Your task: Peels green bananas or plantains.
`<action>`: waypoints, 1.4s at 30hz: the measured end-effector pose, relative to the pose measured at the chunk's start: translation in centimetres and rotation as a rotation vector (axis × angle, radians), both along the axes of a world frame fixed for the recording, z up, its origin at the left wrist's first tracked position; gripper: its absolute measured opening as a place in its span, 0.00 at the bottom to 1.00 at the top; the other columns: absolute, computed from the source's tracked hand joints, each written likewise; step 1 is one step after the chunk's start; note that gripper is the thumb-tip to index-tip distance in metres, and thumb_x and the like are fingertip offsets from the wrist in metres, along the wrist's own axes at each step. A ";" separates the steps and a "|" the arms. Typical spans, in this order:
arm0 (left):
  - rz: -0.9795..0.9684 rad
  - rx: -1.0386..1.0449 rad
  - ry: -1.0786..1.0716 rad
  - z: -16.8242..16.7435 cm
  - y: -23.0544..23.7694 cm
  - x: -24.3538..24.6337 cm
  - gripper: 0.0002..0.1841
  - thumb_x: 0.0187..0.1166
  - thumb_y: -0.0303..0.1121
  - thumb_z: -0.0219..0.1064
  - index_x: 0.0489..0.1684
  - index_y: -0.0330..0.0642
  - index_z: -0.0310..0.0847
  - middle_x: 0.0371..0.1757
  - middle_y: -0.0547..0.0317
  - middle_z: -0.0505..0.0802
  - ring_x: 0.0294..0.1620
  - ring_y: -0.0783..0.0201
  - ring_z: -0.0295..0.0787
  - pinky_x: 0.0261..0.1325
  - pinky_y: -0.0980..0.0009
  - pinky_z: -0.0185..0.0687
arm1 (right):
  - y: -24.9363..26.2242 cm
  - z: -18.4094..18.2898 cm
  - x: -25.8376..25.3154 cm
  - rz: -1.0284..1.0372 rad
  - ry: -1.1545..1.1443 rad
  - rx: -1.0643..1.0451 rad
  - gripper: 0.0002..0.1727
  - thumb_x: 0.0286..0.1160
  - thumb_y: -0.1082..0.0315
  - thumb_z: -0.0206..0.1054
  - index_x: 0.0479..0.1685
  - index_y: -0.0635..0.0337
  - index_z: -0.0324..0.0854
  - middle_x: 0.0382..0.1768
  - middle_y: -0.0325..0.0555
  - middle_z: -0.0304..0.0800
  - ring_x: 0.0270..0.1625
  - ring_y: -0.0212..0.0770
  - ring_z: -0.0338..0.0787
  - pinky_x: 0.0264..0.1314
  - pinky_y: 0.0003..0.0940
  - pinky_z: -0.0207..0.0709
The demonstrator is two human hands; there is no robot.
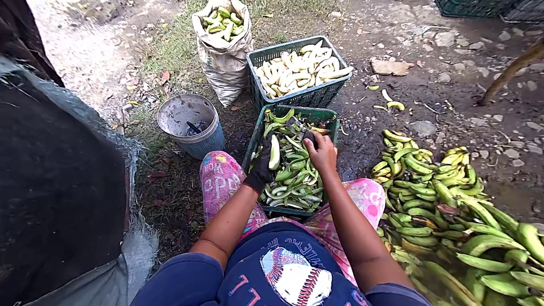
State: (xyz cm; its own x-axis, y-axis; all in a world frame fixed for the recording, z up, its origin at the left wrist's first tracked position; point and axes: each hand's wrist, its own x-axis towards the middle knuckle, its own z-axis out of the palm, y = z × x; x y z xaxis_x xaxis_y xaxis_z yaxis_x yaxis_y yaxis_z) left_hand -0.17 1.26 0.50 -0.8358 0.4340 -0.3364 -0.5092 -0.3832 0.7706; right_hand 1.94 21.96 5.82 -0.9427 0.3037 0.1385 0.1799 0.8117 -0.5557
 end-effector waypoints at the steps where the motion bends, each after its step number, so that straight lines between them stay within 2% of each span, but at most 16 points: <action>1: 0.074 -0.101 0.047 -0.2 -0.4 -0.3 0.30 0.83 0.70 0.45 0.53 0.58 0.82 0.33 0.65 0.86 0.26 0.71 0.80 0.26 0.73 0.79 | -1.1 -0.4 0.8 0.044 -0.048 -0.033 0.29 0.87 0.37 0.53 0.78 0.40 0.80 0.59 0.60 0.87 0.62 0.63 0.86 0.60 0.70 0.75; 3: 0.213 -0.439 0.207 0.4 -1.1 -0.3 0.26 0.88 0.62 0.48 0.70 0.60 0.78 0.53 0.61 0.89 0.45 0.65 0.84 0.43 0.59 0.83 | -3.4 -1.3 2.3 0.089 -0.140 -0.102 0.29 0.87 0.37 0.54 0.78 0.38 0.80 0.61 0.56 0.89 0.63 0.60 0.87 0.63 0.69 0.75; 5: 0.370 -0.727 0.369 1.2 -0.3 -0.8 0.27 0.92 0.48 0.52 0.88 0.55 0.59 0.78 0.51 0.79 0.73 0.51 0.78 0.67 0.44 0.78 | -5.2 -2.3 3.3 0.086 -0.169 -0.144 0.29 0.86 0.36 0.55 0.79 0.35 0.79 0.60 0.55 0.89 0.63 0.59 0.87 0.66 0.67 0.75; 7: 0.502 -0.858 0.471 2.0 1.4 -2.0 0.36 0.91 0.34 0.52 0.96 0.46 0.35 0.89 0.41 0.65 0.85 0.44 0.66 0.79 0.44 0.68 | -6.4 -2.7 3.8 0.052 -0.128 -0.101 0.30 0.85 0.35 0.54 0.79 0.35 0.79 0.56 0.56 0.89 0.59 0.59 0.88 0.63 0.65 0.76; 9: 0.480 -0.910 0.510 2.9 2.3 -1.9 0.38 0.90 0.28 0.52 0.95 0.42 0.29 0.92 0.41 0.57 0.90 0.46 0.58 0.85 0.48 0.62 | -6.2 -2.4 3.6 0.019 -0.085 -0.042 0.30 0.84 0.35 0.55 0.78 0.37 0.81 0.55 0.59 0.89 0.58 0.62 0.88 0.60 0.65 0.75; 11: 0.302 -0.889 0.529 3.6 1.6 -0.5 0.31 0.91 0.32 0.52 0.94 0.45 0.46 0.90 0.47 0.64 0.86 0.50 0.65 0.81 0.48 0.68 | -4.6 -1.7 2.5 0.028 -0.093 -0.002 0.30 0.85 0.35 0.55 0.77 0.38 0.81 0.56 0.61 0.89 0.60 0.64 0.87 0.60 0.67 0.74; 13: 0.099 -0.688 0.481 2.8 0.2 -0.3 0.22 0.92 0.39 0.53 0.82 0.47 0.69 0.75 0.46 0.81 0.69 0.52 0.80 0.65 0.47 0.79 | -2.4 -1.1 0.9 0.059 -0.141 0.003 0.30 0.86 0.36 0.53 0.78 0.38 0.80 0.61 0.62 0.87 0.64 0.64 0.85 0.64 0.70 0.72; 17: -0.334 -0.549 0.586 1.3 -2.5 -1.7 0.18 0.88 0.37 0.58 0.72 0.46 0.78 0.63 0.52 0.88 0.60 0.63 0.85 0.62 0.59 0.82 | -0.5 -1.0 -0.8 0.012 -0.179 0.012 0.29 0.88 0.36 0.50 0.76 0.37 0.82 0.62 0.60 0.88 0.66 0.64 0.85 0.65 0.72 0.70; 20: -0.160 -0.551 0.463 0.4 -2.2 -1.8 0.19 0.91 0.42 0.54 0.72 0.46 0.77 0.61 0.50 0.87 0.57 0.61 0.84 0.59 0.57 0.82 | -1.8 -1.3 0.2 0.010 -0.165 -0.045 0.29 0.89 0.37 0.50 0.77 0.37 0.80 0.62 0.59 0.88 0.66 0.63 0.85 0.65 0.71 0.71; 24: 0.244 -0.141 0.227 -0.3 -0.5 -2.6 0.27 0.89 0.60 0.47 0.70 0.55 0.79 0.58 0.59 0.90 0.54 0.63 0.88 0.55 0.56 0.86 | -4.7 -3.4 2.7 0.031 -0.079 -0.044 0.29 0.83 0.37 0.59 0.78 0.37 0.81 0.59 0.57 0.88 0.63 0.60 0.86 0.66 0.66 0.72; 27: 0.294 0.027 0.170 2.3 0.5 -1.7 0.27 0.91 0.57 0.41 0.69 0.51 0.77 0.59 0.59 0.89 0.56 0.65 0.86 0.60 0.59 0.84 | -4.9 -4.2 3.4 0.014 0.034 0.027 0.31 0.81 0.36 0.60 0.75 0.43 0.84 0.59 0.58 0.88 0.62 0.60 0.86 0.65 0.67 0.71; 31: 0.244 -0.092 0.213 1.5 -0.2 -0.7 0.27 0.91 0.57 0.42 0.70 0.50 0.78 0.61 0.57 0.89 0.59 0.63 0.85 0.62 0.56 0.83 | -3.6 -3.5 2.7 0.076 0.064 0.072 0.29 0.83 0.38 0.60 0.73 0.45 0.85 0.56 0.59 0.88 0.60 0.62 0.86 0.61 0.66 0.73; 35: 0.110 -0.157 0.203 2.6 -0.8 -0.7 0.23 0.90 0.58 0.48 0.65 0.57 0.80 0.50 0.64 0.90 0.45 0.69 0.86 0.45 0.66 0.85 | -2.1 -2.1 1.8 0.115 -0.013 0.059 0.28 0.87 0.38 0.52 0.75 0.37 0.83 0.54 0.57 0.89 0.58 0.61 0.87 0.61 0.66 0.73; 37: 0.068 -0.431 0.302 3.6 -1.6 -0.2 0.23 0.92 0.53 0.48 0.74 0.55 0.77 0.63 0.59 0.89 0.57 0.64 0.85 0.56 0.58 0.84 | -2.2 -2.1 1.8 0.142 -0.007 0.070 0.28 0.85 0.37 0.56 0.76 0.36 0.83 0.56 0.57 0.88 0.59 0.60 0.86 0.61 0.66 0.72; 39: 0.039 -0.587 0.361 4.1 -1.8 -0.2 0.23 0.92 0.52 0.49 0.76 0.52 0.76 0.67 0.53 0.87 0.61 0.58 0.84 0.59 0.52 0.82 | -2.1 -1.9 1.4 0.134 0.001 0.079 0.28 0.85 0.37 0.57 0.76 0.36 0.82 0.58 0.58 0.88 0.61 0.61 0.86 0.63 0.67 0.71; 42: -0.088 -0.701 0.510 3.9 -2.3 -0.1 0.22 0.93 0.44 0.50 0.79 0.48 0.73 0.73 0.48 0.84 0.68 0.53 0.82 0.66 0.49 0.80 | -1.3 -0.5 -0.4 0.097 -0.093 0.012 0.29 0.91 0.39 0.46 0.80 0.36 0.78 0.61 0.61 0.87 0.64 0.64 0.85 0.65 0.72 0.69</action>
